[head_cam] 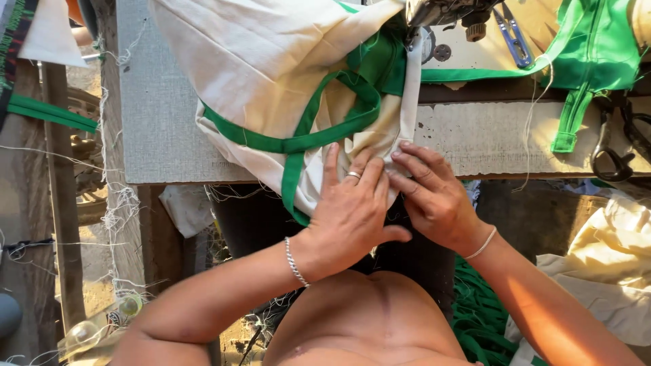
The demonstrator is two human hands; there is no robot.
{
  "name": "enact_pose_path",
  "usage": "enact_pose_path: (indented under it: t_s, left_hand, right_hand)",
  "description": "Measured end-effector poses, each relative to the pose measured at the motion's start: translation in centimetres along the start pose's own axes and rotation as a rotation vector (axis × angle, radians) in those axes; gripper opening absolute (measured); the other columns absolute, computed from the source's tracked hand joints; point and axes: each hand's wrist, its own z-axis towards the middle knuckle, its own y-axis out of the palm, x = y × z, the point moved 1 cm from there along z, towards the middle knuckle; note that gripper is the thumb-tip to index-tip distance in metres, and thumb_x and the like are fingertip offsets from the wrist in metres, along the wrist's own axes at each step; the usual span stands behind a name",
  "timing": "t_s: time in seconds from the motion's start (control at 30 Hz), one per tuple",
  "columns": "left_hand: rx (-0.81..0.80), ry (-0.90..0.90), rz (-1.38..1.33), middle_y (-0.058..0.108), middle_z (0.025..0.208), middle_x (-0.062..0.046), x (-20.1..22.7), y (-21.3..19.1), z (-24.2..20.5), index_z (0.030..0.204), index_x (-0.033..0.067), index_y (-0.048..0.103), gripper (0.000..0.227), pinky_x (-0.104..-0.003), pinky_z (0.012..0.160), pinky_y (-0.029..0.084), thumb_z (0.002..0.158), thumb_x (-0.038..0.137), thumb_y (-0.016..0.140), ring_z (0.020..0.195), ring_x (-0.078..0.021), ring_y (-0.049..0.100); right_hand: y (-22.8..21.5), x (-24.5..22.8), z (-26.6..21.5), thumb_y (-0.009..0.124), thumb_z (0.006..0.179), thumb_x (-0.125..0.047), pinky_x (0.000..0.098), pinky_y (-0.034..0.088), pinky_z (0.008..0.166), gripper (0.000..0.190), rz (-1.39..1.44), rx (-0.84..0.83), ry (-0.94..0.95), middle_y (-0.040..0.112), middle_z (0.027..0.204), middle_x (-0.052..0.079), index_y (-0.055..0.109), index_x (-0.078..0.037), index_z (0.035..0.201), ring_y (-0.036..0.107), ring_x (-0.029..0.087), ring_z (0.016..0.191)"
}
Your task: Sewing a white canvas tote bag with green straps using an industrial sewing machine.
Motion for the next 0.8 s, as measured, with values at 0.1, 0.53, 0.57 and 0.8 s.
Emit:
enact_pose_path:
  t_s: [0.1, 0.53, 0.57, 0.8]
  left_hand:
    - [0.149, -0.133, -0.108, 0.055, 0.122, -0.014, 0.7, 1.2, 0.0, 0.12, -0.0001, 0.064, 0.088, -0.073, 0.115, 0.019, 0.072, 0.073, 0.073, 0.131, -0.0352, 0.051]
    - [0.271, -0.323, -0.244, 0.056, 0.109, -0.012, 1.7, 1.8, 0.5, 0.094, 0.0043, 0.067, 0.042, -0.091, 0.104, 0.009, 0.084, 0.043, 0.078, 0.128, -0.0356, 0.053]
    - [0.316, -0.316, -0.193, 0.056, 0.107, -0.012, 1.8, 1.3, 0.4, 0.094, 0.0048, 0.067, 0.034, -0.09, 0.105, 0.012, 0.082, 0.033, 0.081, 0.129, -0.0364, 0.052]
    - [0.293, -0.294, -0.013, 0.054, 0.091, -0.004, 2.6, 2.8, -0.4, 0.145, 0.0007, 0.051, 0.081, -0.039, 0.077, 0.039, 0.08, 0.032, 0.086, 0.085, -0.0245, 0.058]
  right_hand:
    - [-0.6, 1.5, 1.2, 0.06, 0.089, 0.009, 0.0508, 0.051, 0.103, 0.033, 0.161, -0.025, 0.083, 0.071, 0.126, 0.018, 0.075, -0.002, 0.117, 0.064, 0.044, 0.122]
    - [-2.1, 6.6, 5.5, 0.068, 0.104, -0.008, 0.0423, 0.044, 0.08, 0.009, 0.108, -0.473, -0.13, 0.061, 0.094, 0.005, 0.063, -0.009, 0.096, 0.055, 0.031, 0.104]
    - [-1.8, 6.9, 5.5, 0.067, 0.105, -0.009, 0.0415, 0.042, 0.077, 0.01, 0.096, -0.475, -0.124, 0.061, 0.091, 0.004, 0.063, -0.009, 0.097, 0.054, 0.031, 0.102]
    - [-1.5, 7.5, 4.6, 0.065, 0.105, -0.01, 0.0401, 0.042, 0.085, 0.006, 0.295, -0.465, -0.043, 0.065, 0.102, 0.004, 0.065, -0.01, 0.099, 0.053, 0.032, 0.112]
